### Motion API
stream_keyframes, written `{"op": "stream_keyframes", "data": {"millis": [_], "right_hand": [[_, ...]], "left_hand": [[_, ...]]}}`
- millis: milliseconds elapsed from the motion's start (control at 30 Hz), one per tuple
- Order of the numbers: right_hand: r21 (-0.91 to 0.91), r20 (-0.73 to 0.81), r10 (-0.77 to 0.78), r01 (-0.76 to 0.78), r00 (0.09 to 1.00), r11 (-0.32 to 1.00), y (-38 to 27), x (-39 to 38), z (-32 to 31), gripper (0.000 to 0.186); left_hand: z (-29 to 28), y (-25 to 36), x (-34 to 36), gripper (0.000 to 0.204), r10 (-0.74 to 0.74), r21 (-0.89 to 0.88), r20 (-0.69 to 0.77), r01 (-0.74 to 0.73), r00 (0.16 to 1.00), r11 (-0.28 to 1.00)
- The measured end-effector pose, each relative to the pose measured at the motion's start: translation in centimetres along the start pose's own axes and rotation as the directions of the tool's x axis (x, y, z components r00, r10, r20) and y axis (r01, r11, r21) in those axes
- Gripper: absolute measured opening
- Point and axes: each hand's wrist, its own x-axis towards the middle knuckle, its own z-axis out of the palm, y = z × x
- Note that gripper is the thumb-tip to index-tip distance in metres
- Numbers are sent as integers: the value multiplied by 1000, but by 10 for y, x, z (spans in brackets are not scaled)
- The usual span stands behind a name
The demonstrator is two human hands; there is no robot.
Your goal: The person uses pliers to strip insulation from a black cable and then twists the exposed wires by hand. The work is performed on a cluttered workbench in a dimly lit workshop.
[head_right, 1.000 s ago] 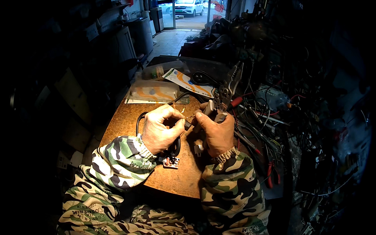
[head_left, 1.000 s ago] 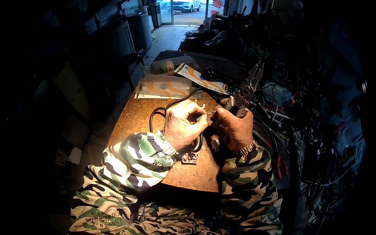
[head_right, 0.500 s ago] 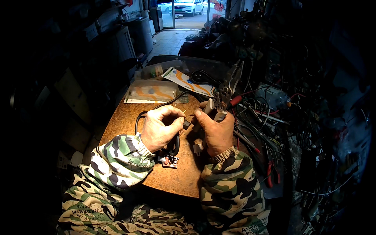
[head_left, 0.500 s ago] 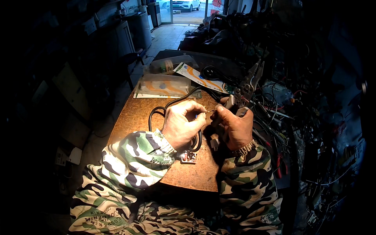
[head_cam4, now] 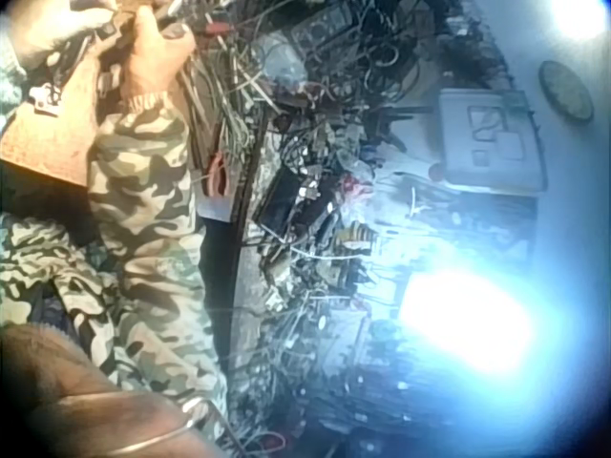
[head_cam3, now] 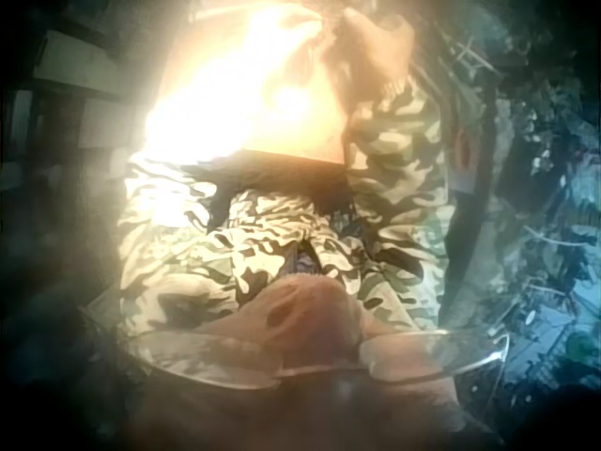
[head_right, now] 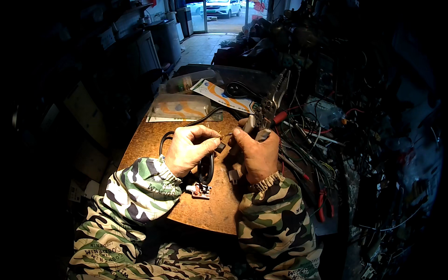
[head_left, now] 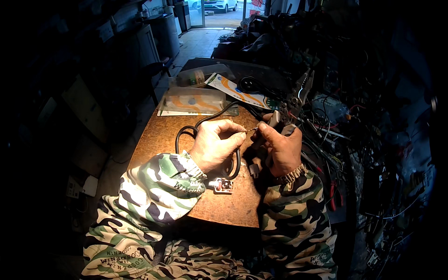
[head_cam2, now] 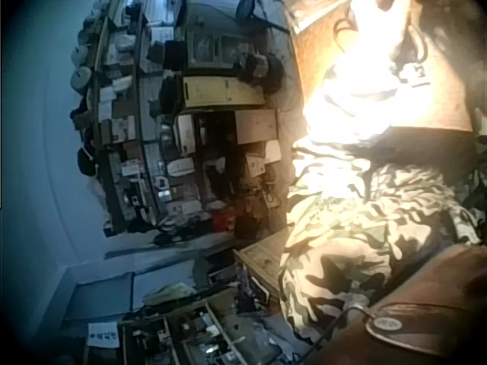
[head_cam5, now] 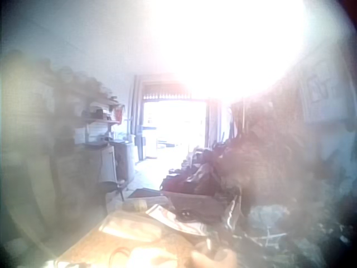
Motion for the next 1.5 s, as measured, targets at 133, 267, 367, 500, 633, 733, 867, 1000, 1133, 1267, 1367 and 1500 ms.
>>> {"op": "stream_keyframes", "data": {"millis": [133,267,367,500,633,733,867,1000,1133,1267,1367,1500], "right_hand": [[3,-16,4,-4,1000,1000,2,2,-1,18],[-15,-73,-9,8,997,1000,-3,1,-3,18],[1,-78,-11,11,997,1000,-3,3,-3,18],[-50,-107,-26,21,994,999,-1,7,-3,14],[-299,-155,-88,38,984,954,3,8,-19,12],[-549,-100,-128,52,987,834,4,12,-17,16],[-819,-42,-355,171,934,547,-5,4,-8,22],[-728,186,-408,404,894,554,-10,0,-6,23],[-678,337,-422,528,842,512,-8,-3,-5,21],[-668,427,-473,621,771,410,-6,-1,-2,27],[-676,464,-508,661,726,326,-5,-1,-1,27],[-683,445,-488,637,751,357,-4,-3,1,27]], "left_hand": [[-2,1,1,23,-85,-55,18,86,996,995],[0,-7,5,22,-100,-98,49,105,994,990],[-2,-2,2,21,-109,-100,31,111,994,989],[-5,3,-1,20,-142,-96,25,144,990,985],[1,-8,7,22,-188,-192,73,199,979,961],[-6,-4,2,23,-213,-224,50,219,976,950],[-6,1,1,24,-193,-174,65,202,979,964],[-5,4,1,21,-99,40,28,98,995,994],[-3,8,2,21,-51,150,57,42,997,988],[-6,-5,4,21,49,155,73,-60,996,986],[-6,-8,5,22,46,152,76,-57,996,987],[-7,-16,7,22,97,156,76,-108,992,982]]}}
